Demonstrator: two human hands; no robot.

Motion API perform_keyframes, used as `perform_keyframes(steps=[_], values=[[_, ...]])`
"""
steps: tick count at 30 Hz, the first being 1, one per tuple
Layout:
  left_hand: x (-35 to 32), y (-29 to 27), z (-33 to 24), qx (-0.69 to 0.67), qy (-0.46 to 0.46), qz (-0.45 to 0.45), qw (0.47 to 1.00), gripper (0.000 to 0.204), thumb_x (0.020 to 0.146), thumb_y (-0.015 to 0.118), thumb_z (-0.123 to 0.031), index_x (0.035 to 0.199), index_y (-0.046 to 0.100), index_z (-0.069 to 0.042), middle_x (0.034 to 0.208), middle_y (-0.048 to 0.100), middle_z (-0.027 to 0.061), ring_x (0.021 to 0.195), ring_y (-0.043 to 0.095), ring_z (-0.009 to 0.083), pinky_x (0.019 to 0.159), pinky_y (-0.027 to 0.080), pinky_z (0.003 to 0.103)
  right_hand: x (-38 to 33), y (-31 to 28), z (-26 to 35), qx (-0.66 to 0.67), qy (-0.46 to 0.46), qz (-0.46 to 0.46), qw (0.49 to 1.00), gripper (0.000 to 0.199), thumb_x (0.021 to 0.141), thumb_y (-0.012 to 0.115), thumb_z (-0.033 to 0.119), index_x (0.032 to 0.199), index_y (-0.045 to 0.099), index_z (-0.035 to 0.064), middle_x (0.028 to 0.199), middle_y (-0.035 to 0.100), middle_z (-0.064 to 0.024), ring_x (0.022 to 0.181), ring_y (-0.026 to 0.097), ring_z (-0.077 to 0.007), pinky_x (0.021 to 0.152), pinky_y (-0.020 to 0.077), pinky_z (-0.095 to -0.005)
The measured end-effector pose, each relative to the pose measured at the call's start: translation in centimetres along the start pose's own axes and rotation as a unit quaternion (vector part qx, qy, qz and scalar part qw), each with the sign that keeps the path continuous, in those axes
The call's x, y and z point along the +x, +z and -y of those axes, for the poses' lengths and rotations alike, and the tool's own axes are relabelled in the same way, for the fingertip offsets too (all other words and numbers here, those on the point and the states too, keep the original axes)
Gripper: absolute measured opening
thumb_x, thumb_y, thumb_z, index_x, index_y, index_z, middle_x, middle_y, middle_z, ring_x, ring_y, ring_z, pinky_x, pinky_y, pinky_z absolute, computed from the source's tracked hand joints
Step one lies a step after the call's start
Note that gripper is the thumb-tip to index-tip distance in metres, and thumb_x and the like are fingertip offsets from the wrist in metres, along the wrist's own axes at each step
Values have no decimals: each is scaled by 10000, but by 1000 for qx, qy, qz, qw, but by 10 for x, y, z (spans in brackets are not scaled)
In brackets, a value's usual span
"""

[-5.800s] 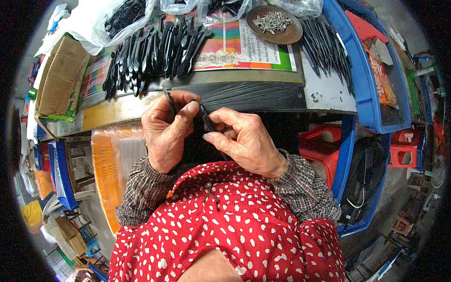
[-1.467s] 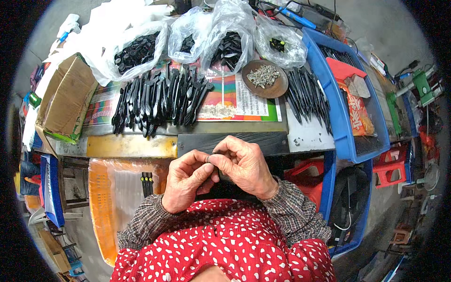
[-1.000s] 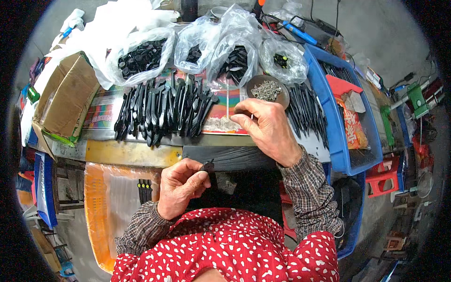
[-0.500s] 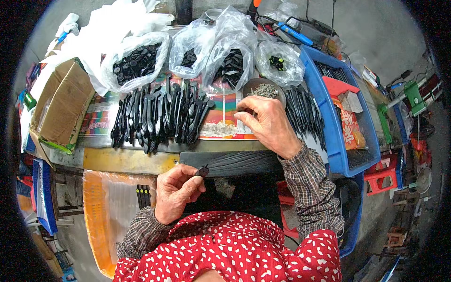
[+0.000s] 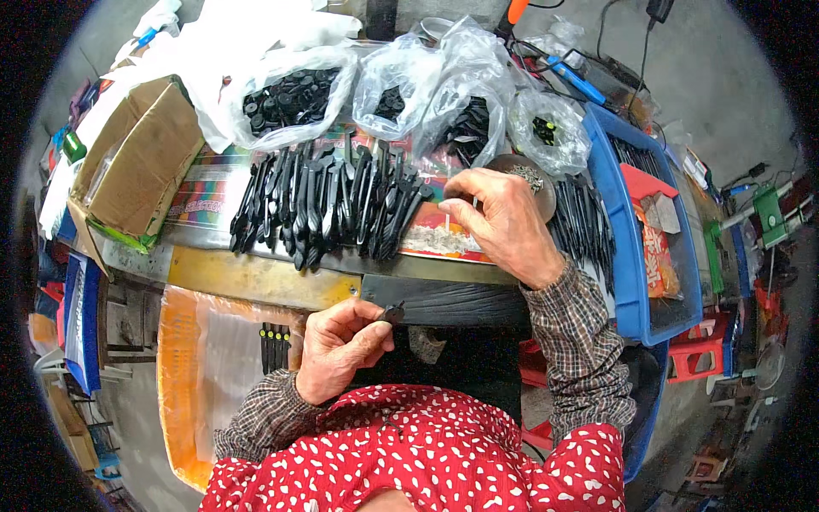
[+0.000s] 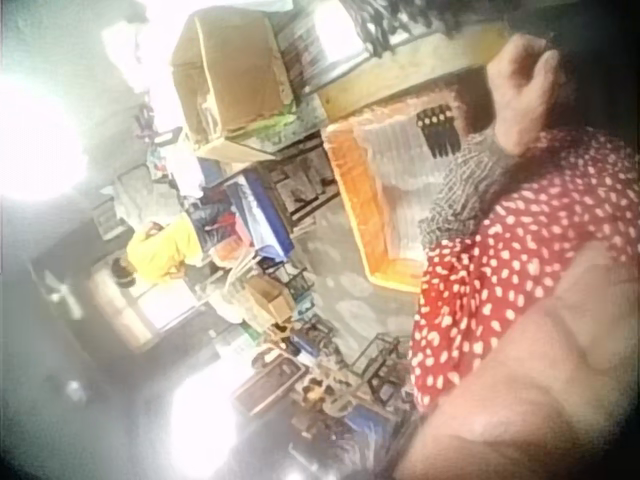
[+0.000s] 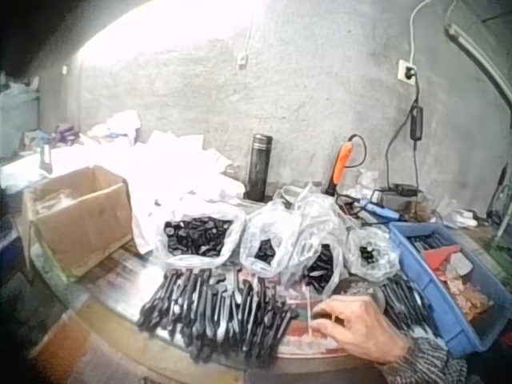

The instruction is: The person assembles compasses by attaching plastic legs and inserting metal pins by hand, places the completed compasses into a basket, and picks up components from the workbench to assemble additional compasses.

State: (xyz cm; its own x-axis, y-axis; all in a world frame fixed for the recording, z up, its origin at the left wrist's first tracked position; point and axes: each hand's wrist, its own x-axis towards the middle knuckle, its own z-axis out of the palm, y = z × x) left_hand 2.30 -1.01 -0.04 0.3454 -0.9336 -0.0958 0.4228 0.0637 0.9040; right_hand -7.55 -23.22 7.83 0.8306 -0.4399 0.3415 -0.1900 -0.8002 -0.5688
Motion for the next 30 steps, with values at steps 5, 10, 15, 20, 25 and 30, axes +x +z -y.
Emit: perform_keyframes(steps=[5, 10, 15, 20, 25, 30], values=[[-4, -8, 2, 8, 14, 1, 1000, 83, 889, 590, -50, 954, 585, 2, 722, 617, 48, 527, 473, 38, 443, 344, 173, 36, 9, 22, -41, -53, 24, 997, 187, 772, 635, 146, 828, 619, -32, 725, 596, -170, 670, 596, -301, 621, 456, -369], [-10, -14, -1, -8, 1, -11, 1000, 89, 890, 592, -49, 955, 588, 11, 728, 623, 48, 556, 506, 39, 471, 389, 169, 95, 36, 26, -107, -179, 20, 978, 160, 769, 620, 128, 843, 625, -14, 750, 579, -136, 691, 574, -289, 631, 445, -370], [-14, -28, -5, -2, 11, -23, 1000, 88, 888, 593, -46, 953, 589, 14, 729, 624, 47, 556, 509, 40, 466, 387, 171, 156, 79, 21, -164, -213, 33, 963, 156, 773, 622, 119, 885, 637, 12, 847, 566, -129, 770, 587, -303, 688, 462, -389], [-17, -40, -9, 3, 1, -37, 999, 78, 886, 593, -44, 937, 593, 15, 715, 625, 42, 545, 506, 36, 467, 387, 169, 193, 111, 16, -230, -236, 15, 944, 122, 767, 570, 38, 866, 641, 51, 902, 563, -133, 837, 603, -325, 728, 486, -418], [-18, -51, -4, -18, -11, -46, 999, 77, 883, 598, -45, 936, 593, 11, 718, 629, 37, 546, 511, 33, 476, 393, 162, 218, 137, 6, -306, -252, 37, 917, 161, 758, 598, 61, 911, 647, 70, 914, 551, -106, 841, 604, -292, 726, 486, -400], [-18, -56, -4, 1, -2, -28, 1000, 88, 885, 597, -47, 942, 592, 19, 717, 633, 31, 562, 522, 22, 482, 395, 157, 224, 143, 6, -318, -265, 40, 909, 54, 770, 565, 73, 803, 583, 35, 862, 523, -115, 804, 601, -296, 703, 489, -404]])
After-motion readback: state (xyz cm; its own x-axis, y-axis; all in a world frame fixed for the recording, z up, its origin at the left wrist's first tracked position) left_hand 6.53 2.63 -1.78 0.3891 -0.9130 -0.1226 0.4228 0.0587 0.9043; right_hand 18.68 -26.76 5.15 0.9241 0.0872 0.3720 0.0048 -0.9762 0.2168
